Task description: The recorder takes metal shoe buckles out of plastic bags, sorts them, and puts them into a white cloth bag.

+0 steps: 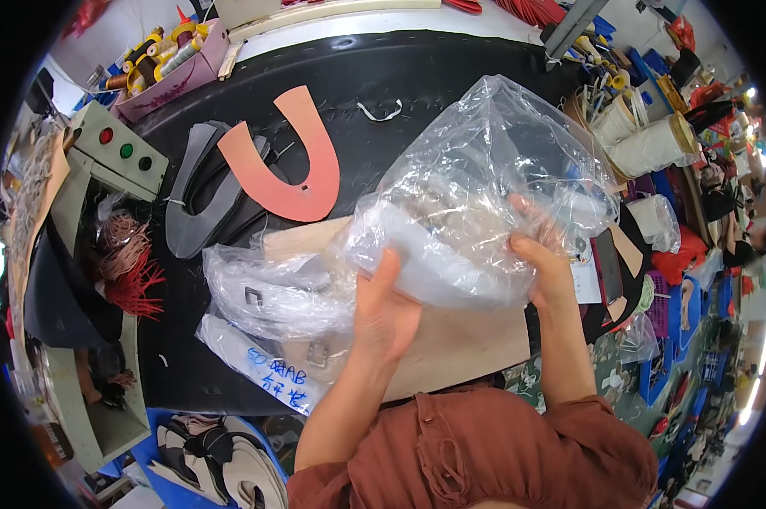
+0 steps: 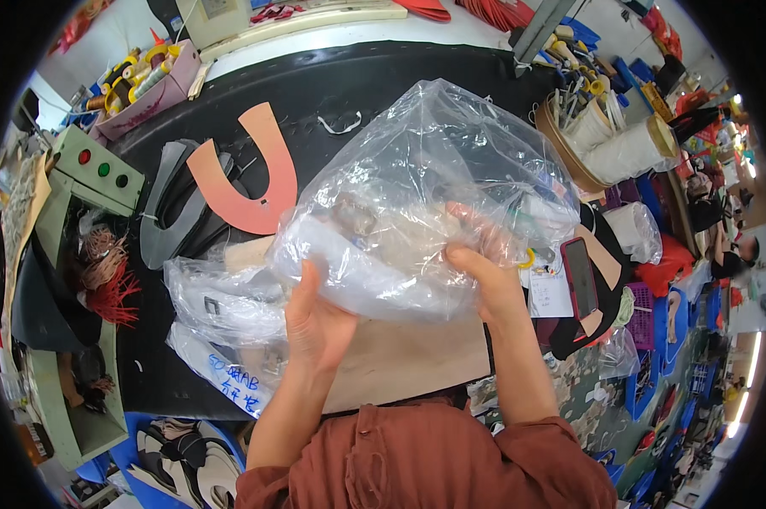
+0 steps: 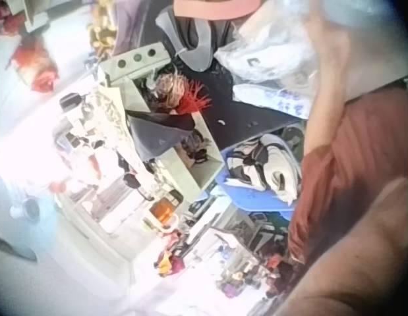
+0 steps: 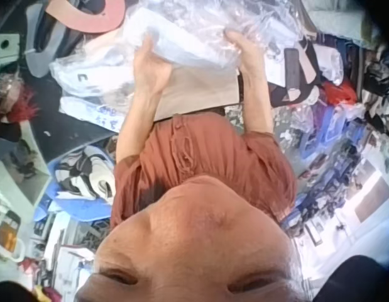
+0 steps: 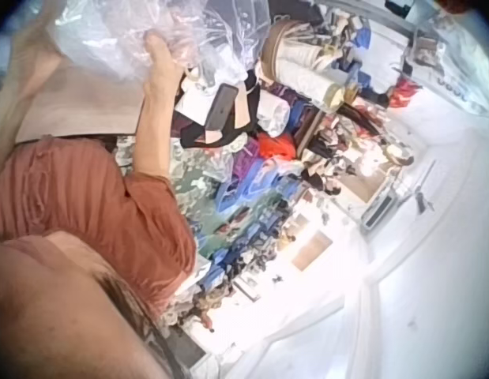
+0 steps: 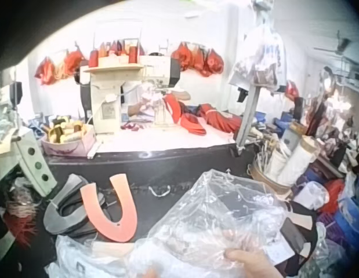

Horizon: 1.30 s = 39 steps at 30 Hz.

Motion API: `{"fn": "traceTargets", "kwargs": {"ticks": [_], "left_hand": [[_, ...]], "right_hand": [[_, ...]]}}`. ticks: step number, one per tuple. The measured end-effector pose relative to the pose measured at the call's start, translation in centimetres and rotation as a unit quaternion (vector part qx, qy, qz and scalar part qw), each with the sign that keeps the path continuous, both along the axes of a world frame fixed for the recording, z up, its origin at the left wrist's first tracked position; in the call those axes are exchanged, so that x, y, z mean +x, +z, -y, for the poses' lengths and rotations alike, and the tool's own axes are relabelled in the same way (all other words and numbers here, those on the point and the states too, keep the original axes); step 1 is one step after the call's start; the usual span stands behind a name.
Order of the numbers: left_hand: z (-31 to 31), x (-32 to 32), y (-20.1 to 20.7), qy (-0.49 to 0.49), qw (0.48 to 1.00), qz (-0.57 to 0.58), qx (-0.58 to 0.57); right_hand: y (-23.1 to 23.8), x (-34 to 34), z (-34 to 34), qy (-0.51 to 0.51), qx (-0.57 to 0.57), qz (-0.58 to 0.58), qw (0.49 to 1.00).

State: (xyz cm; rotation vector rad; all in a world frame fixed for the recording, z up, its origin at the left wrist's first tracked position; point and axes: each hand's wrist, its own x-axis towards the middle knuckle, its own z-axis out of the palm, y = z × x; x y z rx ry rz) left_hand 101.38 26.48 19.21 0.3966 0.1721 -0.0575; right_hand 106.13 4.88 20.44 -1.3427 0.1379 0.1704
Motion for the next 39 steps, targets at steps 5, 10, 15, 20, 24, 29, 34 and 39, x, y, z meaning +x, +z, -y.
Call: {"fn": "traceTargets", "kwargs": {"ticks": [5,10,15,20,24,29,34,39], "left_hand": [[-0.4,0.3,-0.2,-0.006,0.999,-0.022,-0.030],[-0.4,0.1,-0.5,-0.008,0.998,-0.018,-0.053],[-0.8,0.2,-0.6,-0.008,0.998,-0.017,-0.054],[-1.4,0.3,-1.0,-0.029,0.995,-0.010,-0.094],[-1.2,-0.7,-1.8,-0.016,0.999,0.004,0.036],[-3.6,-5.7,0.0,0.050,0.936,0.007,0.348],[-9.9,-10.7,1.1,0.172,0.795,-0.020,0.582],[-14.7,-10.0,-1.9,0.390,0.716,-0.138,0.563]], "right_hand": [[-0.3,0.4,0.2,-0.003,0.058,-0.064,0.996],[-1.5,0.8,0.3,-0.006,0.099,-0.090,0.991],[-1.0,1.0,-1.3,-0.015,0.127,-0.085,0.988],[-0.7,0.8,-1.0,0.017,0.074,-0.042,0.996],[-0.9,1.4,1.4,-0.018,0.122,0.013,0.992],[0.6,4.0,-0.1,-0.049,0.125,0.071,0.988],[-0.1,6.1,-5.1,-0.051,-0.212,0.188,0.958],[-0.7,3.0,-9.6,-0.059,-0.541,0.368,0.754]]}}
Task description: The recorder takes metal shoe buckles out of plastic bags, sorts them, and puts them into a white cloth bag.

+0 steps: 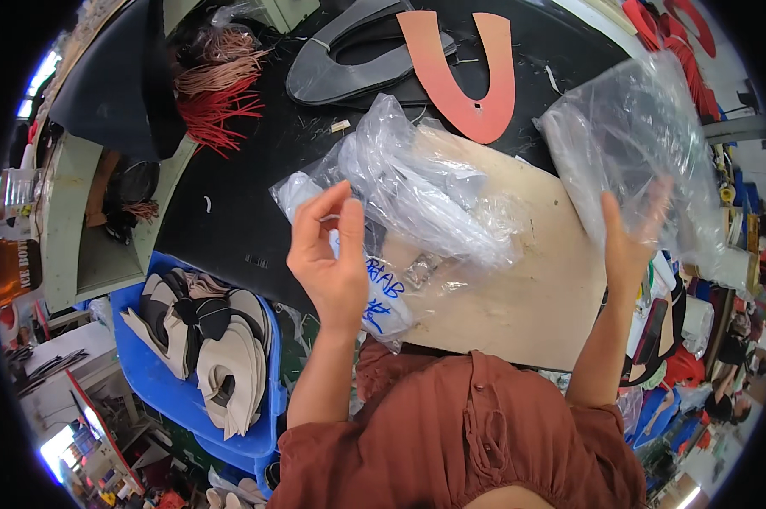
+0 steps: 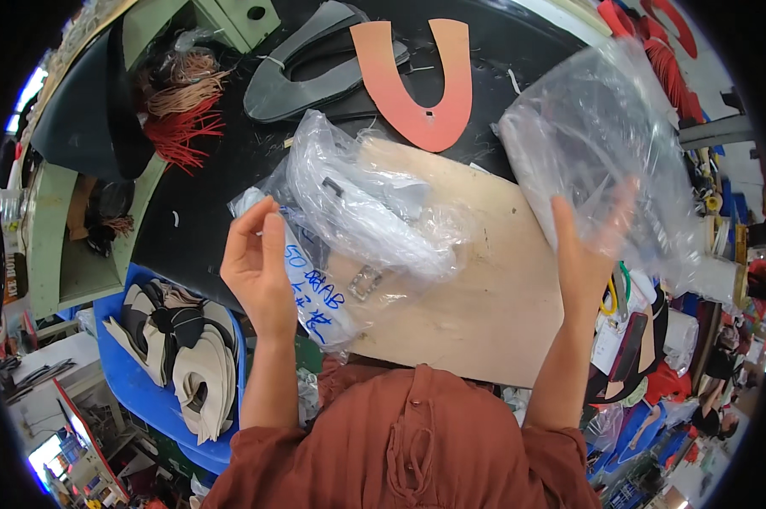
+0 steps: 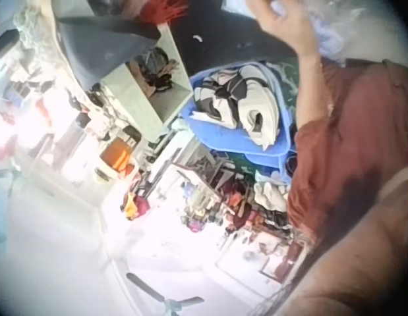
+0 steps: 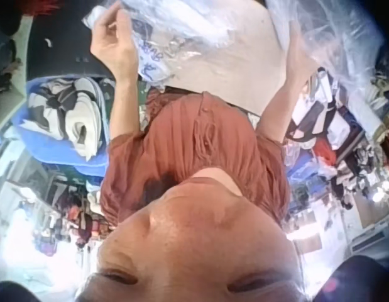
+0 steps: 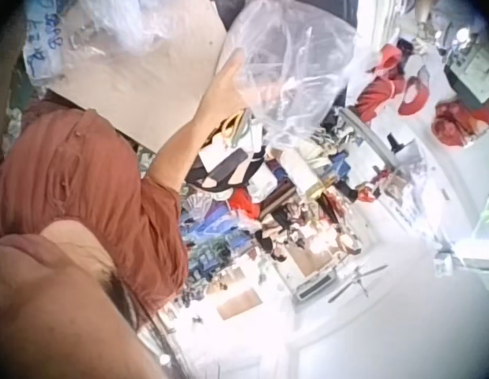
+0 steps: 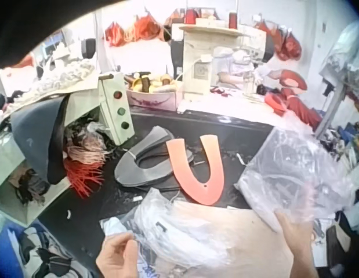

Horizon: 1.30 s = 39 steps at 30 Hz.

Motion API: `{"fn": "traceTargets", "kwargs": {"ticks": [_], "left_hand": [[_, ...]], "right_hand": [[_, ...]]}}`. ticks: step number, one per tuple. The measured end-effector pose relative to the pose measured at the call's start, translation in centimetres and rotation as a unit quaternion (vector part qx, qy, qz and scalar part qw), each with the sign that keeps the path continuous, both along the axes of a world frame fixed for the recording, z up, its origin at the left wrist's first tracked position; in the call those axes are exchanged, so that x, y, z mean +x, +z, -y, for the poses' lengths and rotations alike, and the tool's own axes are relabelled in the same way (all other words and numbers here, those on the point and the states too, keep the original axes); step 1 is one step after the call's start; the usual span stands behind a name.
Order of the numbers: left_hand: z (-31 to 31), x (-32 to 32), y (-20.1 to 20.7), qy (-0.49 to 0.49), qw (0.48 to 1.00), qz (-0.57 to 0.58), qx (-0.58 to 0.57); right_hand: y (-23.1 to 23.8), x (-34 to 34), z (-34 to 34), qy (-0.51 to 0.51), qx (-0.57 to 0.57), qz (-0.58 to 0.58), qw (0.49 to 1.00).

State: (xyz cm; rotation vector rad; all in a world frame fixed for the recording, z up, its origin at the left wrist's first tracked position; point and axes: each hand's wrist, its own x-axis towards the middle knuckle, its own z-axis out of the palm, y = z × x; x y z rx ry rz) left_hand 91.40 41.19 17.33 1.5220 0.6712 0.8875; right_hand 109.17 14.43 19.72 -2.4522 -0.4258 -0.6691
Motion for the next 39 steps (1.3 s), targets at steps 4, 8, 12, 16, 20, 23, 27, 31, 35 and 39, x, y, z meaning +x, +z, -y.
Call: {"fn": "traceTargets", "kwargs": {"ticks": [4,8,12,16,20,23,27,31,35,39], "left_hand": [[-1.3,0.4,-0.3,-0.068,0.985,-0.050,0.148],[-0.9,2.2,0.6,-0.101,0.954,-0.144,0.241],[-1.4,3.1,0.2,-0.109,0.960,-0.161,0.199],[-2.0,1.3,-1.3,-0.102,0.966,-0.162,0.173],[-2.4,-0.6,-2.2,-0.103,0.962,-0.176,0.179],[-1.9,-0.8,-2.5,-0.106,0.965,-0.162,0.177],[-1.1,-0.3,-2.5,-0.124,0.975,-0.116,0.142],[-0.4,0.1,-1.5,-0.132,0.981,-0.098,0.107],[0.3,0.3,-0.1,-0.144,0.987,-0.064,0.042],[2.8,1.9,1.5,-0.170,0.984,0.001,0.053]], "right_hand": [[4.1,-1.9,0.8,-0.031,0.092,0.128,0.987],[7.0,-4.7,-1.1,0.167,0.028,0.225,0.960],[4.8,-6.6,-8.1,0.396,0.020,0.055,0.917],[0.6,-4.5,-11.2,0.362,-0.096,0.043,0.926],[-0.9,-4.4,-11.0,0.355,-0.131,-0.057,0.924],[-1.4,-4.4,-10.8,0.360,-0.136,-0.110,0.917],[-1.5,-4.9,-10.6,0.363,-0.170,-0.141,0.905],[-1.0,-5.8,-10.7,0.390,-0.223,-0.135,0.883],[-2.2,-7.1,-11.6,0.452,-0.171,-0.114,0.868],[-2.6,-7.2,-12.1,0.400,-0.149,-0.180,0.886]]}}
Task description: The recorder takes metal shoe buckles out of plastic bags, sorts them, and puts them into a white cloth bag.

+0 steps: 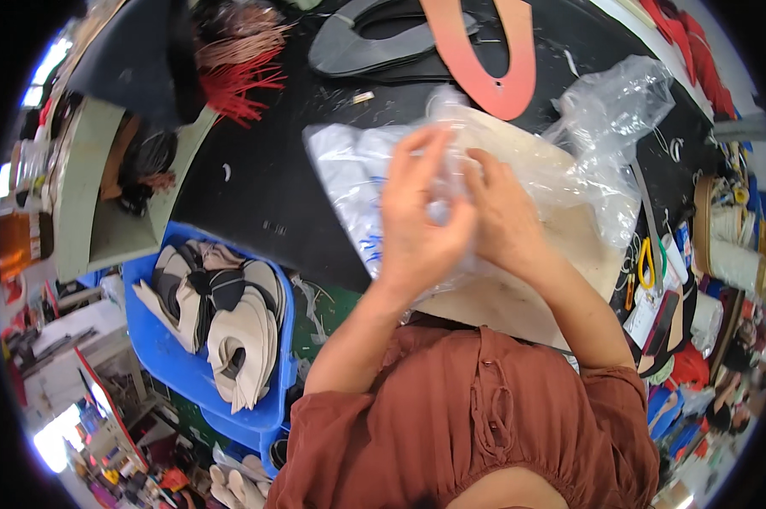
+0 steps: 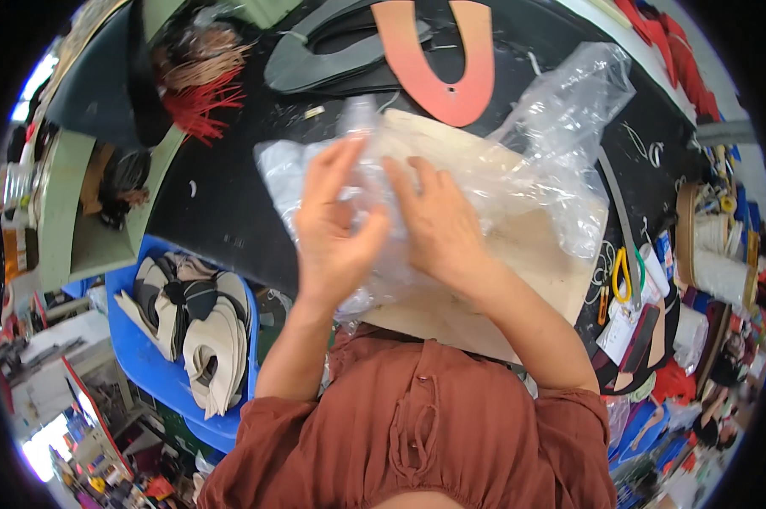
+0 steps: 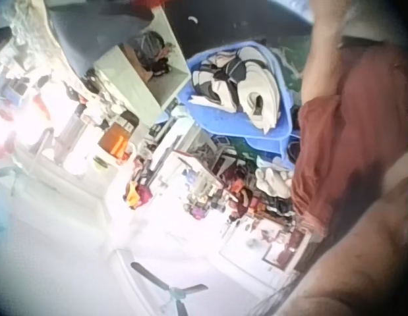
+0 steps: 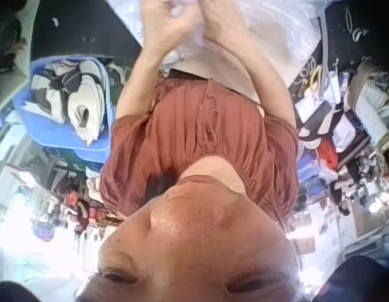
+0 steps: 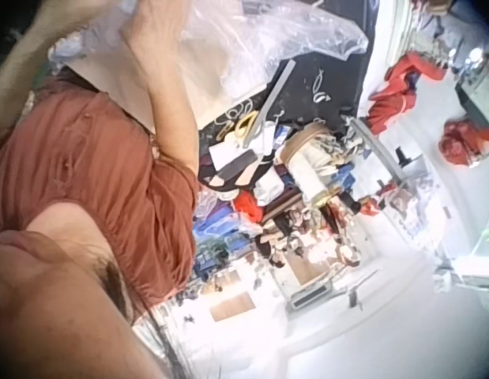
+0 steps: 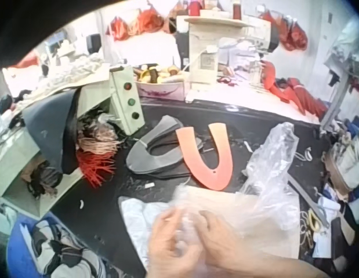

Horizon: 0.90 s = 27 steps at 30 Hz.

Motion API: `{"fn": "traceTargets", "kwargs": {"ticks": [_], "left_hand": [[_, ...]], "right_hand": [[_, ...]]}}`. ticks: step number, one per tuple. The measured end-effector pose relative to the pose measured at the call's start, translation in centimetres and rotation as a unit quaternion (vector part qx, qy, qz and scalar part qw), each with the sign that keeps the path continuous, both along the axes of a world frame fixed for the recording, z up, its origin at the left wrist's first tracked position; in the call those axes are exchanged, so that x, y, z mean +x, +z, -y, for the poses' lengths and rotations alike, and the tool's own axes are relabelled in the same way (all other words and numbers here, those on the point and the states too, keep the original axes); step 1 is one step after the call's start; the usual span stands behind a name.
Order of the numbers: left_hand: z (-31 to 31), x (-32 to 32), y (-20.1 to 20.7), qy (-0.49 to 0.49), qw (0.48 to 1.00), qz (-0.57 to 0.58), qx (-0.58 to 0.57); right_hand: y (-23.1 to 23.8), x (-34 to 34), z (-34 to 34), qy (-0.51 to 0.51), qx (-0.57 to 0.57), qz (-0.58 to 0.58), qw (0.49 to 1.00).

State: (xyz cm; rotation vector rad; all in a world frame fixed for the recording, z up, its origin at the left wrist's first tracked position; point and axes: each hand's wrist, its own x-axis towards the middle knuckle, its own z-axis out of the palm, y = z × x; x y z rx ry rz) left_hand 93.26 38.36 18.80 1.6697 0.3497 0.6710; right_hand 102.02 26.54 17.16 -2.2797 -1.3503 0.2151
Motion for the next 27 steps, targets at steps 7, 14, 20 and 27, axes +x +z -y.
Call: {"fn": "traceTargets", "kwargs": {"ticks": [7,14,20,27], "left_hand": [[5.5,2.5,0.7,-0.102,0.989,0.102,0.016],[5.9,4.1,0.3,-0.155,0.980,0.086,0.092],[-4.5,0.0,-6.1,0.126,0.940,-0.233,0.217],[-4.3,0.7,-8.6,0.061,0.979,-0.158,-0.111]], "right_hand": [[-4.6,3.4,6.7,-0.017,0.034,-0.204,0.978],[-1.6,1.7,7.5,-0.128,0.124,-0.419,0.890],[-4.5,2.4,9.4,-0.257,0.170,-0.399,0.864],[-2.4,2.9,6.2,-0.153,0.098,-0.031,0.983]]}}
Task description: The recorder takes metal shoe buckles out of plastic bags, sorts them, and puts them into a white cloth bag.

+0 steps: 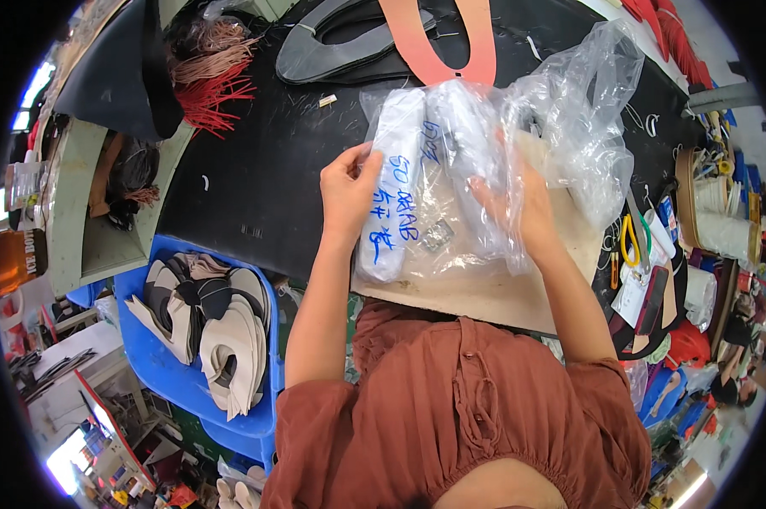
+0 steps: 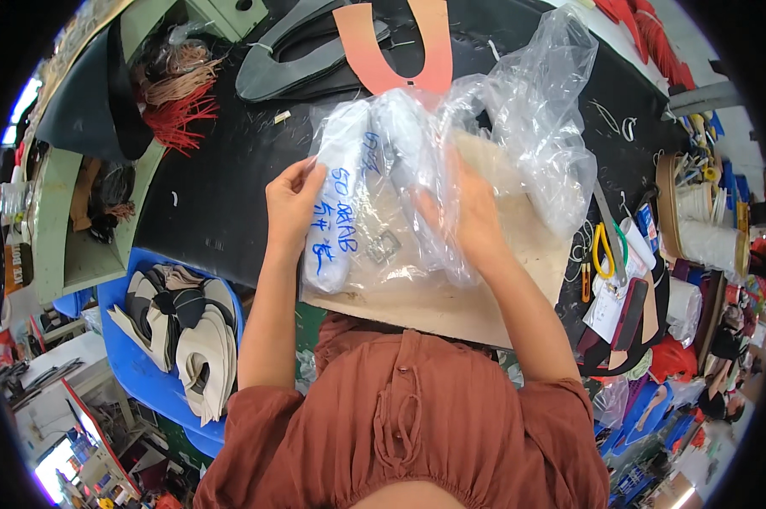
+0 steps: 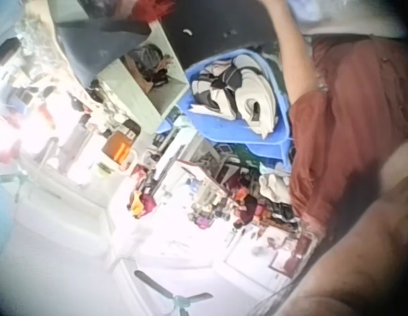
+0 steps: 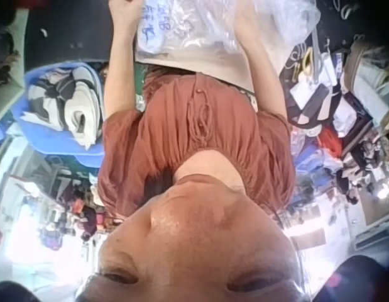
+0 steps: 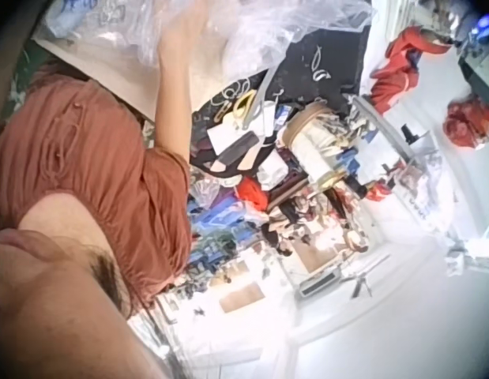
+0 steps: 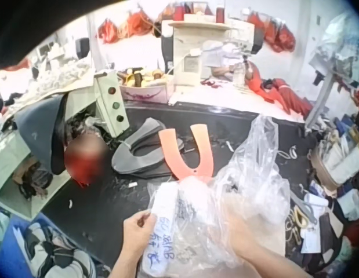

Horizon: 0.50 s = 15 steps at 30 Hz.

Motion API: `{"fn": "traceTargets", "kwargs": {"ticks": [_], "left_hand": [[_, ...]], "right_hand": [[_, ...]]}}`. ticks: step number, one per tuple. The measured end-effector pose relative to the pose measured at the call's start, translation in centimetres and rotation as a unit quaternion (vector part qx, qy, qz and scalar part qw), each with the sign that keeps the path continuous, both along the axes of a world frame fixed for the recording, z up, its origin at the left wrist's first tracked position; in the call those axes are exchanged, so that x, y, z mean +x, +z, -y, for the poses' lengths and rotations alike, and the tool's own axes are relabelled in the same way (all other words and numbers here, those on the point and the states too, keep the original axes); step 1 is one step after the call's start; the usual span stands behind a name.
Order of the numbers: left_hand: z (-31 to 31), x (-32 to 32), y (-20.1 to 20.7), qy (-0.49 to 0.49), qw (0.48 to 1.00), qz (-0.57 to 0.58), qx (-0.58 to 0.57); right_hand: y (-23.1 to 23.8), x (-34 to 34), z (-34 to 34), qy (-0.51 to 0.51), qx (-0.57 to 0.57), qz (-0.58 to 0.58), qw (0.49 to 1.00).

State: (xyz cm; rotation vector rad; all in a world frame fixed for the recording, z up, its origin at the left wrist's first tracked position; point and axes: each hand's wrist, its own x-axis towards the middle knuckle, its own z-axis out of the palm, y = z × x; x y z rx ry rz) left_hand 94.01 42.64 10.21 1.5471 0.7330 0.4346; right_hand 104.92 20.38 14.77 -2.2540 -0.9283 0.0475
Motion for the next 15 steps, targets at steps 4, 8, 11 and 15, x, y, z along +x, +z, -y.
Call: {"fn": "traceTargets", "kwargs": {"ticks": [4,8,11,15], "left_hand": [[-0.1,0.1,-0.1,0.098,0.958,0.118,-0.240],[-0.2,0.0,-0.9,0.101,0.907,0.201,-0.357],[0.5,0.2,-0.2,0.079,0.881,0.235,-0.404],[1.1,0.4,0.7,0.034,0.836,0.265,-0.480]], "right_hand": [[1.9,1.0,-2.3,0.025,-0.031,0.334,0.942],[1.2,-0.1,-1.8,0.252,-0.072,0.117,0.958],[3.8,-1.3,-3.8,0.260,-0.157,-0.146,0.941],[0.2,-2.7,-5.1,0.021,0.149,-0.523,0.839]]}}
